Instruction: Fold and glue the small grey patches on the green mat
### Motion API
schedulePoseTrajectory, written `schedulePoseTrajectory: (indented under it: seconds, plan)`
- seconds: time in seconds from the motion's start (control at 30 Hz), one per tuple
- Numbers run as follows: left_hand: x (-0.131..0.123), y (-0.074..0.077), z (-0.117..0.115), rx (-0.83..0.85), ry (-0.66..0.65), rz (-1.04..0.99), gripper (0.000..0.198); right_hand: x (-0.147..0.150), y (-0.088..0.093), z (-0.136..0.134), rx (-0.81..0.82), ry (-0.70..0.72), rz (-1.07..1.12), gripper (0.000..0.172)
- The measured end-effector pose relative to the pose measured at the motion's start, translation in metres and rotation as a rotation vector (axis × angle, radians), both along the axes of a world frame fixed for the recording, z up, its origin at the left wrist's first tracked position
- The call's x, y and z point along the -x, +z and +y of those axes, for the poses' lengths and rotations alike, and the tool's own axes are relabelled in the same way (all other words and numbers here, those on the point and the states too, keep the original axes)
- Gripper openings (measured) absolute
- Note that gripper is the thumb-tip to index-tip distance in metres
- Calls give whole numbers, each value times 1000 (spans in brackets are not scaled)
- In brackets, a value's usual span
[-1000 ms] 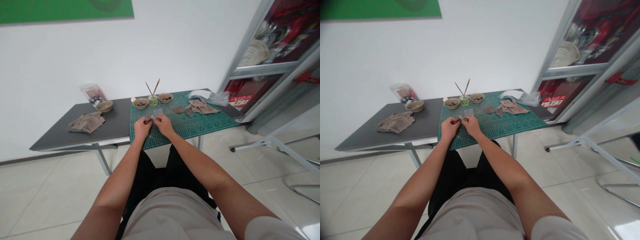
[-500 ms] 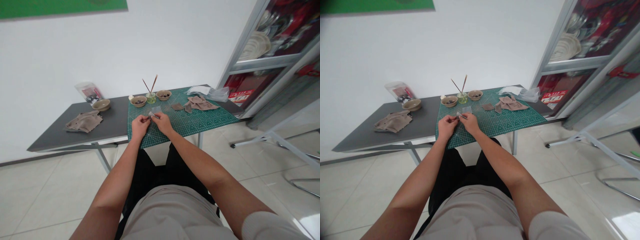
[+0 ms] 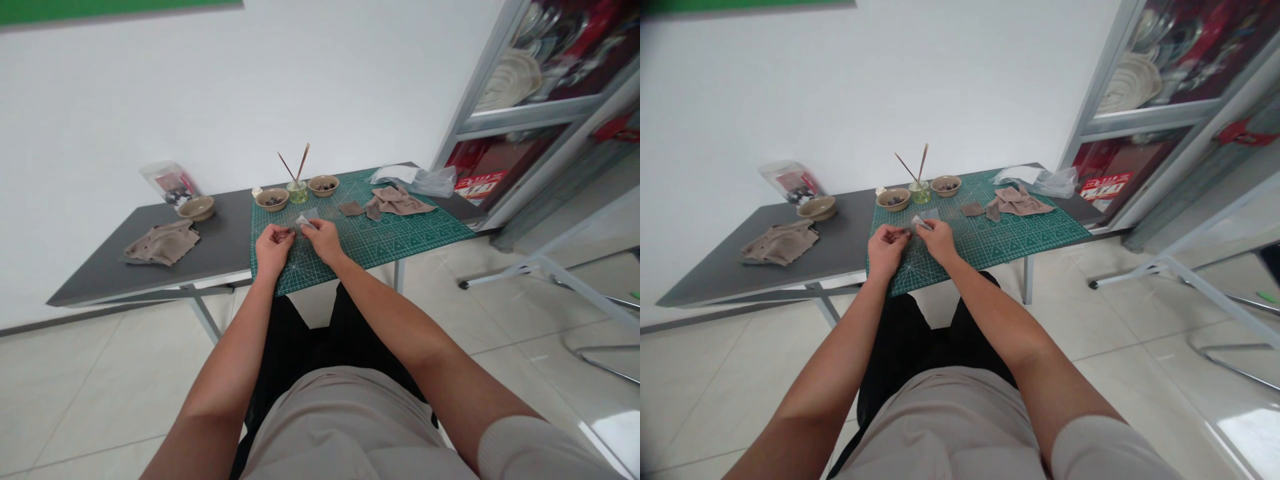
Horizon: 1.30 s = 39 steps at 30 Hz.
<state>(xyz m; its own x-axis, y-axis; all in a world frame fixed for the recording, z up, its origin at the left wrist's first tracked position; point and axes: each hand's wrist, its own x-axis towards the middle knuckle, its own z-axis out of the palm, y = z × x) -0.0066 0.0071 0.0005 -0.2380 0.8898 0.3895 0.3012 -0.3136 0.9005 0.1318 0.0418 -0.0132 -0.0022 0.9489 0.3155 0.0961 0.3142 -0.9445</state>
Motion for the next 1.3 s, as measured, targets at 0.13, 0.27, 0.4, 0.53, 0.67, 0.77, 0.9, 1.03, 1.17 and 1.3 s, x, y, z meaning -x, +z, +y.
schedulePoseTrajectory:
  seconds: [0.13, 0.27, 0.4, 0.53, 0.67, 0.77, 0.9, 1.03, 1.17, 1.3]
  plan:
    - [0, 0, 2, -23, -47, -66, 22, -1, 0, 0, -108, -28, 67, 23]
    - [0, 3, -1, -68, -49, 32, 17, -3, 6, -6, -142, -51, 30, 21]
    - [-1, 4, -2, -34, -11, 106, 15, 0, 4, -7, -24, 61, 145, 26]
    - [-3, 1, -2, -3, 11, 74, 16, 4, -2, -1, 15, 6, 207, 31]
    - [-2, 3, -4, -8, 28, 145, 15, 2, 1, -5, -35, 73, 139, 30]
    - [-2, 4, -5, -71, 46, 239, 11, -1, 6, -15, -95, 77, 14, 25]
    - [-1, 4, -6, -109, 107, 389, 6, 2, 9, -26, -192, 56, -168, 21]
    - [0, 2, -7, -102, 155, 420, 8, 6, 8, -29, -228, 57, -301, 28]
    - [1, 0, -8, -109, 160, 375, 9, 7, 7, -29, -238, 26, -374, 33]
    - [2, -2, -7, -106, 192, 353, 10, 6, 10, -33, -261, 31, -498, 38]
